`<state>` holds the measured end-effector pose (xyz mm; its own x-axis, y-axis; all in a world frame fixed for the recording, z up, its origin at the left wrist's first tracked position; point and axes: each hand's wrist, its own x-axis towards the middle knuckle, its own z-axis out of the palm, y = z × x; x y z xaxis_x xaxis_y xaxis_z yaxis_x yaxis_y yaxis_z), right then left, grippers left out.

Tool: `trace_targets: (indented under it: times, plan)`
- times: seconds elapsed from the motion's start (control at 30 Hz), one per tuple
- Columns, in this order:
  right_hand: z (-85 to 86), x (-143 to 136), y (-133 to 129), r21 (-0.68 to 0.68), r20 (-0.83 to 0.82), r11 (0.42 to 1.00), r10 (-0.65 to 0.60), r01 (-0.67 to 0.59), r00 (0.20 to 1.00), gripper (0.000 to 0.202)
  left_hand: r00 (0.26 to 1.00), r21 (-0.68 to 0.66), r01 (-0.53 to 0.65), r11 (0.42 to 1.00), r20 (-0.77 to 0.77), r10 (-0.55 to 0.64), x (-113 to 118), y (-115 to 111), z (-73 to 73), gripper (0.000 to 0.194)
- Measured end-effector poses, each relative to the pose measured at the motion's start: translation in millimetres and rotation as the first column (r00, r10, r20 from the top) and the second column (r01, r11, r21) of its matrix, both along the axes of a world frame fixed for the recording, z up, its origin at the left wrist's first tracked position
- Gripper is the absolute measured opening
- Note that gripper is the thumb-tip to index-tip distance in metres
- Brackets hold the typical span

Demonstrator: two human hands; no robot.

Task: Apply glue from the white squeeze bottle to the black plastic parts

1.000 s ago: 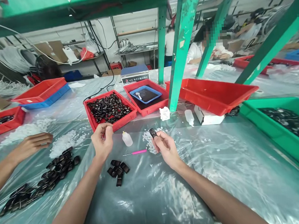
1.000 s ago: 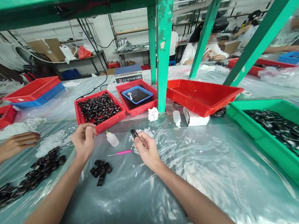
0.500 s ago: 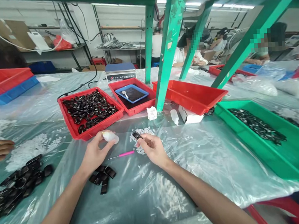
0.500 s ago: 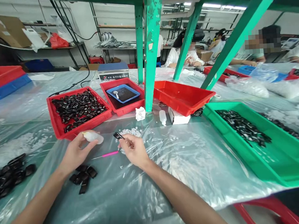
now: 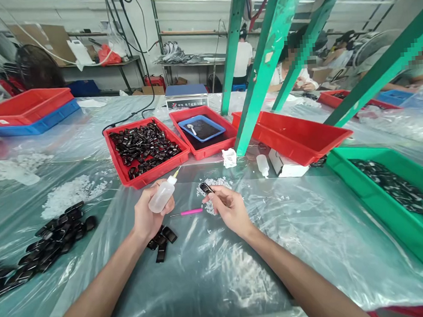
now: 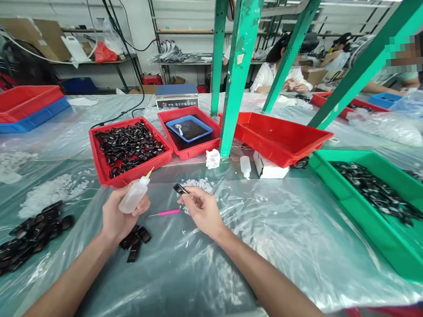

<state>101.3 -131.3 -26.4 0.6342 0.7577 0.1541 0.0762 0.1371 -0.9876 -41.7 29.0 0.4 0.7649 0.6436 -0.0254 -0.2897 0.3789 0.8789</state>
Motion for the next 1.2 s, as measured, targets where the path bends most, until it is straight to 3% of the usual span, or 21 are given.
trace_targets:
  times: [0.3, 0.63, 0.93, 1.2]
  plan:
    - [-1.8, 3, 1, 0.016, -0.02, 1.0, -0.011, 0.012, 1.0, 0.043, 0.994, 0.002, -0.088, 0.996, -0.068, 0.088, 3, -6, -0.6, 0.036]
    - [0.2, 2, 0, 0.012, 0.007, 1.0, -0.017, 0.017, 1.0, 0.042, 0.985, 0.047, -0.125, 0.991, -0.115, 0.129, 3, -5, -6.6, 0.034]
    - [0.2, 5, -1, 0.004, 0.021, 1.0, -0.012, 0.012, 1.0, 0.04, 0.98, 0.241, -0.12, 0.963, -0.127, 0.154, 1, -1, -7.9, 0.032]
    - [-2.1, 3, -2, -0.022, 0.035, 0.999, 0.038, -0.037, 0.999, 0.034, 0.981, 0.3, -0.142, 0.943, -0.084, 0.175, 0, 4, -5.6, 0.034]
